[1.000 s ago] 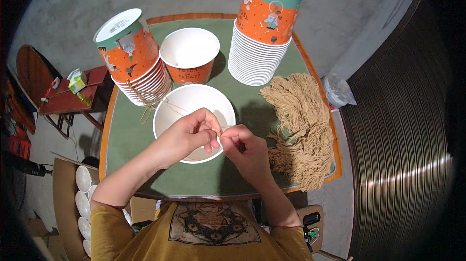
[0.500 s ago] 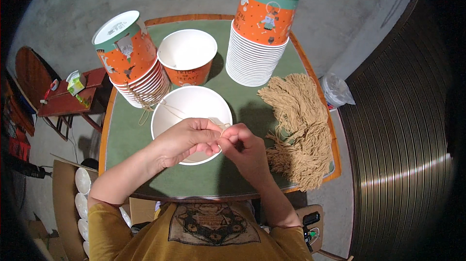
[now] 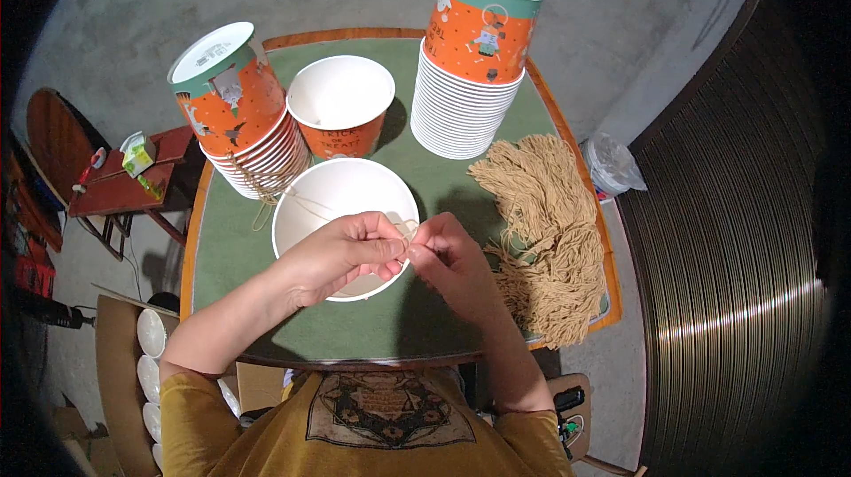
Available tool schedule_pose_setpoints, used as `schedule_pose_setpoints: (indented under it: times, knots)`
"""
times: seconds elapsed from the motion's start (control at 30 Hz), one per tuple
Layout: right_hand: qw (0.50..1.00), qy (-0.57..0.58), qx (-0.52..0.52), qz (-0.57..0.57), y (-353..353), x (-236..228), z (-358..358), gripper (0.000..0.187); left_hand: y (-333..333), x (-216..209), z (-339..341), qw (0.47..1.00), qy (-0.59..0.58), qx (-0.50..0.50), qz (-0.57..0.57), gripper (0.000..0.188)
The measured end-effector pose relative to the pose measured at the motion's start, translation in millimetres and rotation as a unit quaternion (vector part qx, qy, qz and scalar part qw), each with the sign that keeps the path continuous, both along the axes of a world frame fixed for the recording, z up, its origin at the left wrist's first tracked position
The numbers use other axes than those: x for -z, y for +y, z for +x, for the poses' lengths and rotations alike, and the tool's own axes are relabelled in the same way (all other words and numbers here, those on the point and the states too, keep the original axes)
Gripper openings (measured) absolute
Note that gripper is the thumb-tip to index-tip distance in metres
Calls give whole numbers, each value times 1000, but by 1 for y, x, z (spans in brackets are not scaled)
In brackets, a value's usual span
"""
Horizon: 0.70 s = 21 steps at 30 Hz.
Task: The person is tying thin brown strings to the rim of decorated paper cups.
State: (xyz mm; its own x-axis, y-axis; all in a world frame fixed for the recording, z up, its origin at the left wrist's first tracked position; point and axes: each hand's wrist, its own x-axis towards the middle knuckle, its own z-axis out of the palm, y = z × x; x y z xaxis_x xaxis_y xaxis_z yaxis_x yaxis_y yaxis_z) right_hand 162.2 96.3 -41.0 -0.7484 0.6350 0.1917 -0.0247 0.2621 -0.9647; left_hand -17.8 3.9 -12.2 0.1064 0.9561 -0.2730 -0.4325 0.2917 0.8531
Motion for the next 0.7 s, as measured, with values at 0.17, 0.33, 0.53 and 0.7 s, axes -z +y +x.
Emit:
schedule_pose_setpoints:
  times: [0.17,0.33,0.53,0.7]
  knots:
    - [984,16,-86,-157,14,-28,7,11,2,-8,3,995,94,13,3,15]
    - [993,4,-118,-2,23,-43,-10,10,5,-6,8,982,185,31,9,14]
    - [993,-23,-90,72,39,-33,-18,11,3,-8,13,977,211,27,27,15]
    - [999,25,3,48,31,-7,-4,12,4,-10,8,982,186,8,3,17]
